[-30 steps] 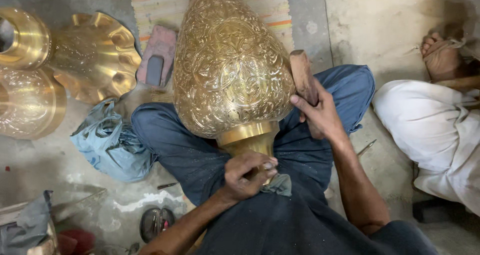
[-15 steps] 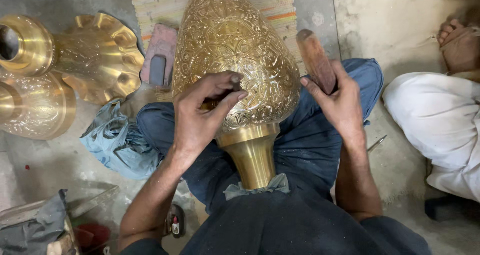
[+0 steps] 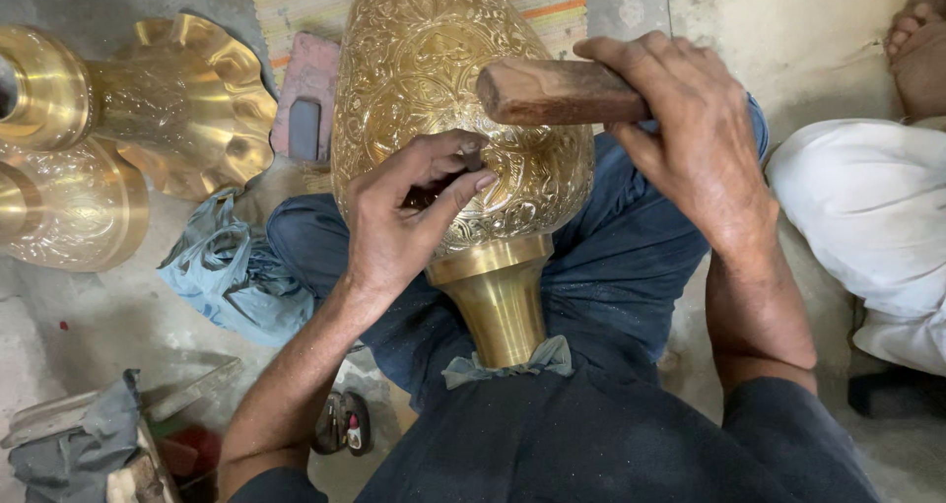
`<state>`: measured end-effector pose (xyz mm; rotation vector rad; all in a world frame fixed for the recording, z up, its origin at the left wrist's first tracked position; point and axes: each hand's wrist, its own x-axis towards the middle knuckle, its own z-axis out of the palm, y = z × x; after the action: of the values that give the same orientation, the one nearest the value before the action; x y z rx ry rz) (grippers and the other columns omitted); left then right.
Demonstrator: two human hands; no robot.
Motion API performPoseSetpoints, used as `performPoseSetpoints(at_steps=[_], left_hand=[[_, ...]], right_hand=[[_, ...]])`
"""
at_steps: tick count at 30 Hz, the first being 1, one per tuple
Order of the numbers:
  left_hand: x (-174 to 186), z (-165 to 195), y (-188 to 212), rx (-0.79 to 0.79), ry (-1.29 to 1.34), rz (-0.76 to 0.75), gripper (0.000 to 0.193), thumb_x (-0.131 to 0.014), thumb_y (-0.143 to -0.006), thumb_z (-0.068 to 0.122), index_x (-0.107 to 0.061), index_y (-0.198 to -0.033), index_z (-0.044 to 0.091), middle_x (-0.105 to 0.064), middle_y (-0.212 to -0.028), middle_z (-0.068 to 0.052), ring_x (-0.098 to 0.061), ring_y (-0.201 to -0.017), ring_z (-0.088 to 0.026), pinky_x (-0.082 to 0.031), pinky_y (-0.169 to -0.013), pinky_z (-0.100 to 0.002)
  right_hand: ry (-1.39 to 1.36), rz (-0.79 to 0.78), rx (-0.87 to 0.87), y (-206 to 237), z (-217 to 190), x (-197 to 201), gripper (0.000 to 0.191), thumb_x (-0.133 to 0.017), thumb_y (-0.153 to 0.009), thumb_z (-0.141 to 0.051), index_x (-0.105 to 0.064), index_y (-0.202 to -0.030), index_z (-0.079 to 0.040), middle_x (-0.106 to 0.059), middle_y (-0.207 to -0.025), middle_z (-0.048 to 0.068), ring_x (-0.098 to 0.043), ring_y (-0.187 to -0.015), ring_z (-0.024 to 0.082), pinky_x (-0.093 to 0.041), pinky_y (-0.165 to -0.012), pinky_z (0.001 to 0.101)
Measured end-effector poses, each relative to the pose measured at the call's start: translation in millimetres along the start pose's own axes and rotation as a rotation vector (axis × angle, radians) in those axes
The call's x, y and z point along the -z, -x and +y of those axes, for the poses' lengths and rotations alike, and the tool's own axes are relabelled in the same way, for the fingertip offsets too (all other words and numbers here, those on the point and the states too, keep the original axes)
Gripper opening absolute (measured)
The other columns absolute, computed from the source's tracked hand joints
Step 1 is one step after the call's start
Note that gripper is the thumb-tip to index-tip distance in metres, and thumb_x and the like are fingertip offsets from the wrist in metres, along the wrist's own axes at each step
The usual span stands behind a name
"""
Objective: The person sits cross-legged on the floor with a large engraved brass vase on their lap. They hold a small chisel against the vase's embossed surface and strike it with a wooden mallet, working the decorative patterns, occasionally repositioning the vase and resuming hammering.
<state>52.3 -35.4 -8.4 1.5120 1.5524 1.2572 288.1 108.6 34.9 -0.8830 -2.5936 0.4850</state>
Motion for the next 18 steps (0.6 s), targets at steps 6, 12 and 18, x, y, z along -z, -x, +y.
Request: performPoseSetpoints(at_steps=[6, 12, 18], left_hand=[[3.4, 2.4, 2.9, -0.061, 0.026, 0.163, 0.026, -0.082, -0.098, 0.005, -0.067, -0.118, 0.001, -0.076, -0.117, -0.011, -0.078, -0.104, -0.017, -0.068, -0.091, -0.029], [4.3, -3.1, 3.5, -0.044, -0.017, 0.027, 0.029, -0.083, -0.095, 0.009, -0.068, -0.118, -0.001, -0.076, -0.113, -0.012, -0.078, -0.101, -0.018, -0.068, -0.087, -0.030], [5.4, -15.9, 3.5, -0.175, -0.198, -0.067, 0.028, -0.084, -0.094, 0.014, -0.071, -0.116, 0.002, -0.077, -0.108, -0.011, -0.078, -0.096, -0.019, -0.067, -0.082, -0.030]], right_hand=[[0.101, 0.078, 0.118, -9.2, -6.6, 8.7, 0.051, -0.078, -0.081, -0.001, -0.063, -0.129, -0.005, -0.063, -0.102, 0.011, -0.062, -0.101, 0.032, -0.045, -0.089, 0.0428], [0.066, 0.101, 0.112, -4.9, -1.5, 1.0, 0.030, -0.080, -0.091, -0.004, -0.067, -0.119, -0.005, -0.064, -0.098, 0.007, -0.063, -0.095, 0.026, -0.046, -0.088, 0.0405], [0.060, 0.113, 0.138, 3.8, -2.3, 4.5, 0.034, -0.078, -0.091, -0.003, -0.067, -0.123, -0.005, -0.063, -0.096, 0.006, -0.063, -0.095, 0.025, -0.047, -0.091, 0.0390]])
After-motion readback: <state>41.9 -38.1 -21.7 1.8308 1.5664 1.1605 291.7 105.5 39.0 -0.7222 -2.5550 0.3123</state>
